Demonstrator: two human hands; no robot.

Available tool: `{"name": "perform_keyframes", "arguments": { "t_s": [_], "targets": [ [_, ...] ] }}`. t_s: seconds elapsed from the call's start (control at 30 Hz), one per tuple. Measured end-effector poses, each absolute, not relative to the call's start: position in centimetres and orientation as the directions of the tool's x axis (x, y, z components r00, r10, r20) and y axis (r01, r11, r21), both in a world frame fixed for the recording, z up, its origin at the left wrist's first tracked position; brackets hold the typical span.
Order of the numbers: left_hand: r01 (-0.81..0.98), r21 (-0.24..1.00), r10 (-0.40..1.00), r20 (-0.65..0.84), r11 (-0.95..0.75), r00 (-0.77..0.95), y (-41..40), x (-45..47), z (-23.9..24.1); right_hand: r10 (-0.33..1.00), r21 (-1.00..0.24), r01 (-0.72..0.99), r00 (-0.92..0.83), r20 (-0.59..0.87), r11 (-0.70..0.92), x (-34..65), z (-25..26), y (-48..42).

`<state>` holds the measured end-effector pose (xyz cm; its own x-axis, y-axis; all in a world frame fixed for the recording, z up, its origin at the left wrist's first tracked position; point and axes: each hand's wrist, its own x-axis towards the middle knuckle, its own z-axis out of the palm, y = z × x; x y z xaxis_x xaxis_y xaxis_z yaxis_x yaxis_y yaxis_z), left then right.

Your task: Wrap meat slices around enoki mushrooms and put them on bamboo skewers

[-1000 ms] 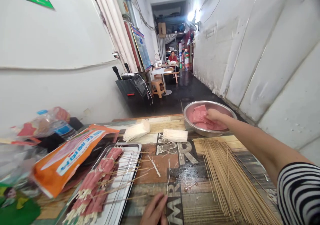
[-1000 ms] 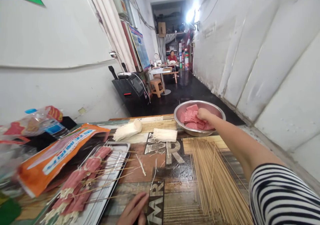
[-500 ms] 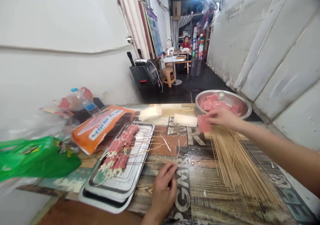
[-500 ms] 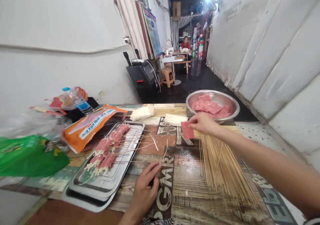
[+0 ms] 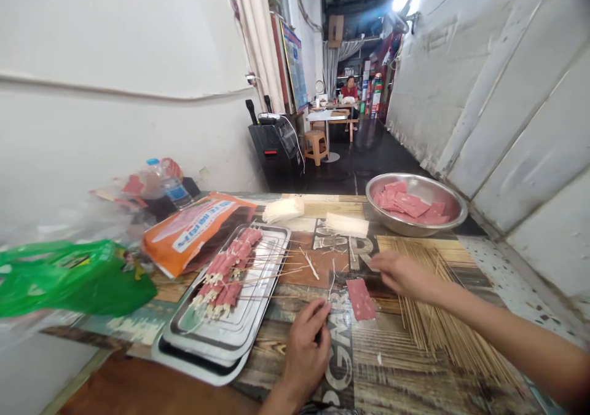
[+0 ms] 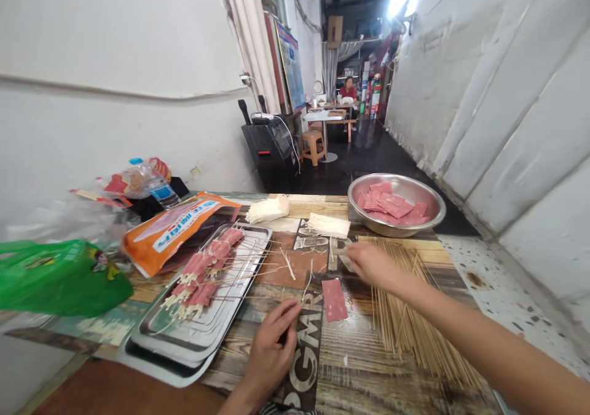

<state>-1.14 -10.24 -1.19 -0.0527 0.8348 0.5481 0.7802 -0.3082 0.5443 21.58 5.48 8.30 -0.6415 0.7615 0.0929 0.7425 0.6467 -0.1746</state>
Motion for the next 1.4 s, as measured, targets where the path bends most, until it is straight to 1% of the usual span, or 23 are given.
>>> {"name": "perform_keyframes", "arguments": {
  "t_s": [0.07, 0.17, 0.27, 0.37, 0.53, 0.7, 0.8, 0.93, 1.07, 1.13, 1.2, 1.3, 1.4],
  "targets": [
    [0.779, 0.544, 0.836, 0.547, -0.312, -0.048, -10.3, -1.1, -1.4, 0.779, -0.134, 0.769, -0.626, 0.044, 0.625, 20.2, 8.8, 8.8],
    [0.773, 0.553, 0.841, 0.538, -0.311, -0.046, -10.3, -1.1, -1.7, 0.847, -0.067, 0.844, -0.532, 0.009, 0.531, 18.1, 8.3, 13.5],
    [0.772, 0.554, 0.838, 0.542, -0.31, -0.053, -10.3, -1.1, -1.8, 0.89, -0.038, 0.891, -0.454, -0.044, 0.453, 16.6, 7.0, 16.8],
    [0.763, 0.558, 0.832, 0.553, -0.325, -0.049, -10.2, -0.9, -1.5, 0.905, -0.02, 0.912, -0.41, -0.116, 0.41, 15.9, 5.9, 18.6],
    [0.739, 0.592, 0.841, 0.537, -0.32, -0.066, -10.1, -0.7, -1.3, 0.901, -0.025, 0.92, -0.387, -0.197, 0.39, 15.9, 6.6, 19.4],
    [0.727, 0.611, 0.848, 0.525, -0.312, -0.077, -10.2, -0.6, -1.5, 0.879, -0.085, 0.909, -0.416, -0.234, 0.408, 15.7, 9.1, 18.6],
    [0.719, 0.62, 0.85, 0.521, -0.314, -0.078, -10.2, -0.5, -1.6, 0.86, -0.093, 0.882, -0.471, -0.195, 0.462, 14.9, 9.5, 17.1],
    [0.694, 0.642, 0.861, 0.504, -0.325, -0.062, -10.2, -0.3, -1.4, 0.835, -0.054, 0.841, -0.541, -0.098, 0.539, 14.5, 8.2, 13.9],
    [0.692, 0.639, 0.859, 0.509, -0.337, -0.051, -10.1, -0.2, -0.8, 0.783, 0.063, 0.788, -0.615, 0.09, 0.612, 15.6, 6.3, 10.9],
    [0.698, 0.631, 0.847, 0.527, -0.338, -0.066, -10.0, -0.2, -0.6, 0.742, 0.126, 0.758, -0.652, 0.153, 0.64, 16.4, 5.4, 10.0],
    [0.704, 0.623, 0.838, 0.541, -0.34, -0.074, -10.1, -0.2, -0.4, 0.688, 0.174, 0.714, -0.7, 0.191, 0.678, 17.1, 4.5, 9.6],
    [0.71, 0.615, 0.833, 0.549, -0.343, -0.072, -10.1, -0.2, -0.3, 0.556, 0.273, 0.62, -0.783, 0.279, 0.736, 17.7, 3.1, 9.6],
    [0.712, 0.612, 0.834, 0.548, -0.344, -0.068, -10.1, -0.2, -0.4, 0.43, 0.369, 0.564, -0.816, 0.385, 0.739, 17.8, 2.1, 10.1]
  ]
}}
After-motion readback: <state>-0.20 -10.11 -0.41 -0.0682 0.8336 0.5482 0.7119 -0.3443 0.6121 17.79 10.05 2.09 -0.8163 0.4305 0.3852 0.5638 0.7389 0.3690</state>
